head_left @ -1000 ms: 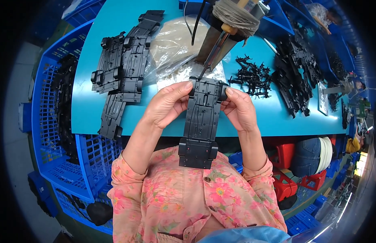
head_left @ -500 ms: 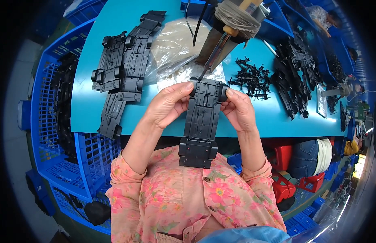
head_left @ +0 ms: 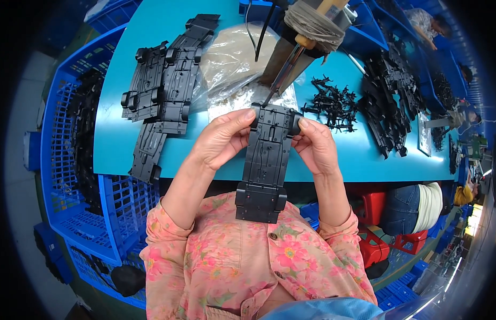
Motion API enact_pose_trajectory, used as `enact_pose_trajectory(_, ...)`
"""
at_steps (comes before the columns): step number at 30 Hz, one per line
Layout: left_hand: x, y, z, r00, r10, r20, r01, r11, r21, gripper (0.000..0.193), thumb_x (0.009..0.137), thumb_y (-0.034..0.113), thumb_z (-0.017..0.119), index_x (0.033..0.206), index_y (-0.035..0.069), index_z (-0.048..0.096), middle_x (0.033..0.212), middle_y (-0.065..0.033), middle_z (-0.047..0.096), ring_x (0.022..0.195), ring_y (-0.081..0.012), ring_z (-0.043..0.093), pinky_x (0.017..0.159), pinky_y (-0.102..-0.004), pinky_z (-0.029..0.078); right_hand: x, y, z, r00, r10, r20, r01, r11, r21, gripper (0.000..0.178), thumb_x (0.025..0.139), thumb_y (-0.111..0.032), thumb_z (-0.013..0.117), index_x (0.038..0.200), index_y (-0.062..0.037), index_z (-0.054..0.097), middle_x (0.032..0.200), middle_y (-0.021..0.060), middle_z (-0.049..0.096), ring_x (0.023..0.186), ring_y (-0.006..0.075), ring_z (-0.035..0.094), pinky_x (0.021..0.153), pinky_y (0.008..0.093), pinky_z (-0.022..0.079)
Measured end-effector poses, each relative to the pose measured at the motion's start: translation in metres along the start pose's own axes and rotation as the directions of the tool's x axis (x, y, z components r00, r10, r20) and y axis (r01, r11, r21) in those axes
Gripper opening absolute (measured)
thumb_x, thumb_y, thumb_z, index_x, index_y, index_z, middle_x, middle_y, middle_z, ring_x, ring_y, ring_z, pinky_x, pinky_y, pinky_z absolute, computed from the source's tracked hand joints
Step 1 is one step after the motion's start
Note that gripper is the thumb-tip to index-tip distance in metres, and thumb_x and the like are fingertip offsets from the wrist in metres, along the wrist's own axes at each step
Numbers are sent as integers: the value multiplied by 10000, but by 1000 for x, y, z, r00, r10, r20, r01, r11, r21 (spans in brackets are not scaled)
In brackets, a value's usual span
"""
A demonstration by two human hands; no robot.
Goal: Assembling small plastic components onto a larger toy chassis base.
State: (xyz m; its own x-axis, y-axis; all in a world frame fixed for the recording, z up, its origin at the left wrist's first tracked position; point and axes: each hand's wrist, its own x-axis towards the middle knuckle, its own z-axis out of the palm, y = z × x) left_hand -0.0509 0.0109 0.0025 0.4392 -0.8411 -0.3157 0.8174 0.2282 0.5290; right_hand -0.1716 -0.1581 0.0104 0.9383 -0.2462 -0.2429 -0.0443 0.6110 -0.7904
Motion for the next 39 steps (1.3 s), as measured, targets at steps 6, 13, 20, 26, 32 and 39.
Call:
enact_pose_trajectory(6, 1, -1, -2, 1000, -3, -2, 3, 1000, -14, 259, 810, 198, 601, 984, 10, 564, 889, -47, 603, 772, -99, 562, 721, -244, 469, -1, 0, 5, 1000, -6, -30, 5, 1000, -20, 222, 848, -181, 521, 921, 19, 583, 807, 44, 595, 665, 85, 511, 648, 254, 461)
enact_pose_trajectory(13, 0, 0, -1, 1000, -7, 16, 8, 1000, -6, 267, 810, 204, 601, 989, 9, 562, 898, -49, 603, 781, -102, 564, 723, -245, 468, -1, 0, 6, 998, -11, -60, 9, 999, -42, 215, 846, -195, 514, 872, 8, 579, 782, 46, 596, 659, 93, 508, 633, 249, 448)
enact_pose_trajectory(20, 1, 0, 0, 1000, -13, 23, 13, 1000, -2, 272, 809, 204, 602, 995, 8, 562, 898, -49, 605, 787, -105, 566, 718, -243, 465, 0, 2, -2, 1000, 8, -22, -7, 1000, 3, 202, 842, -165, 540, 917, 13, 602, 771, 18, 585, 643, 64, 504, 650, 258, 473)
enact_pose_trajectory(26, 0, -3, 1, 1000, 12, -21, -12, 1000, 23, 284, 809, 212, 602, 999, 5, 563, 891, -46, 607, 777, -102, 565, 705, -239, 460, 1, 3, 0, 997, 20, -73, -21, 1000, -13, 205, 849, -201, 515, 851, -6, 576, 753, 20, 579, 643, 77, 487, 612, 234, 427)
enact_pose_trajectory(32, -1, -2, 2, 1000, 2, -30, 0, 999, 43, 291, 808, 208, 603, 1009, 2, 560, 887, -43, 605, 773, -102, 565, 698, -236, 458, 2, 3, -5, 999, 32, 7, -33, 998, 61, 193, 844, -177, 537, 917, -7, 593, 830, 38, 600, 672, 74, 517, 645, 233, 453)
enact_pose_trajectory(39, 0, -5, 0, 999, -6, -54, 7, 1000, 17, 295, 807, 196, 604, 1023, 1, 552, 892, -42, 603, 772, -102, 568, 696, -232, 459, 3, 4, -7, 999, 28, 31, -30, 998, 55, 200, 842, -189, 540, 903, -7, 594, 848, 54, 605, 717, 96, 549, 649, 238, 453)
